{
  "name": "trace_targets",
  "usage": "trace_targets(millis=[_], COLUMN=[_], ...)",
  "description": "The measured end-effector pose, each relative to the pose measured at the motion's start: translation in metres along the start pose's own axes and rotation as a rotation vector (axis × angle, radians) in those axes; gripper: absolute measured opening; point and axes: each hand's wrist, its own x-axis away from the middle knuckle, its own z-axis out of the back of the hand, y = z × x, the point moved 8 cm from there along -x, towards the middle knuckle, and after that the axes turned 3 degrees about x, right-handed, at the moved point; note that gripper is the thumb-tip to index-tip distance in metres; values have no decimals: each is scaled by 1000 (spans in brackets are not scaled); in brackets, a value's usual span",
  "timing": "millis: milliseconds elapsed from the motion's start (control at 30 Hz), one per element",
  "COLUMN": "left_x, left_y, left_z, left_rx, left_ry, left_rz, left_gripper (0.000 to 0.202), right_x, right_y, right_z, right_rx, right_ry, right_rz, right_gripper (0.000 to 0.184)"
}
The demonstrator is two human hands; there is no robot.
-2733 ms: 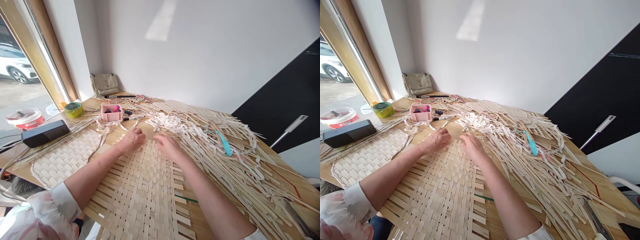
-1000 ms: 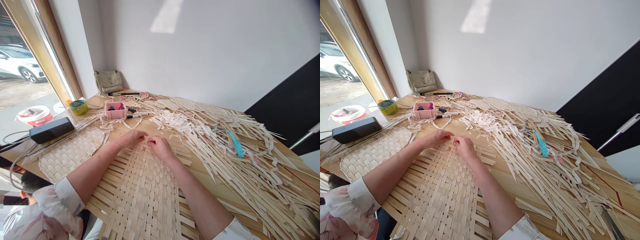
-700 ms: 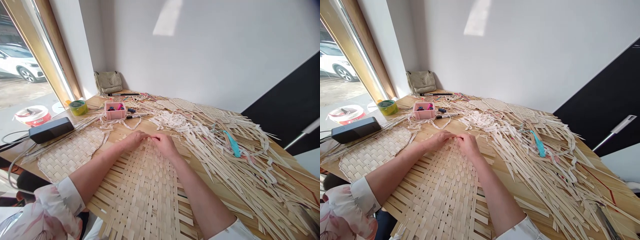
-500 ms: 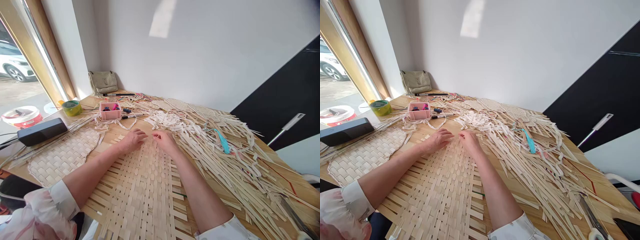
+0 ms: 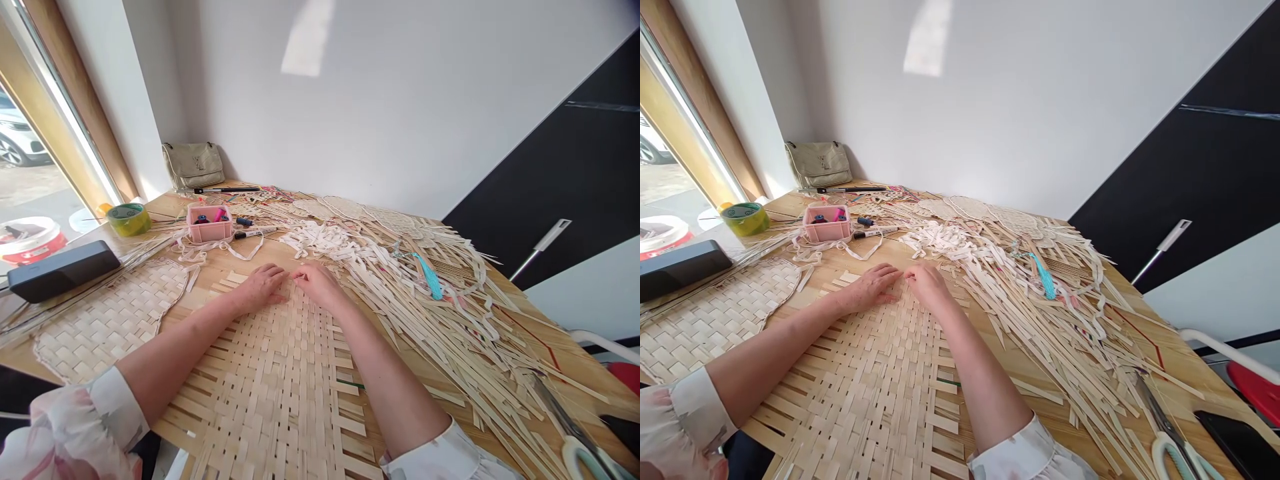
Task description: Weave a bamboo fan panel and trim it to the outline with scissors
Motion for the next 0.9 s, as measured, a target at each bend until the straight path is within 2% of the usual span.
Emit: trace_targets(millis=[100,267,567,733,900], left_x=[1,2,-1,-3,-2], left_y=[-5,-7,1,1,2], left_z=[-2,-5,11,7,6], left_rx=[4,21,43,48,58], left_ry=[21,18,89,39,50], left_rz=[15,9,11,36,40], left_gripper=[56,50,47,46,48], right_x=[0,4,7,5,4], right_y=[1,-2,-4,-1,3], right_z=[-1,-2,2,-2,-5], right_rx=[7,21,-25,-49,-79], right_ry=[-14,-52,-53,-59,-44], right_rz=[-34,-44,-53,-65,-51], right_gripper=[22,15,16,20,21])
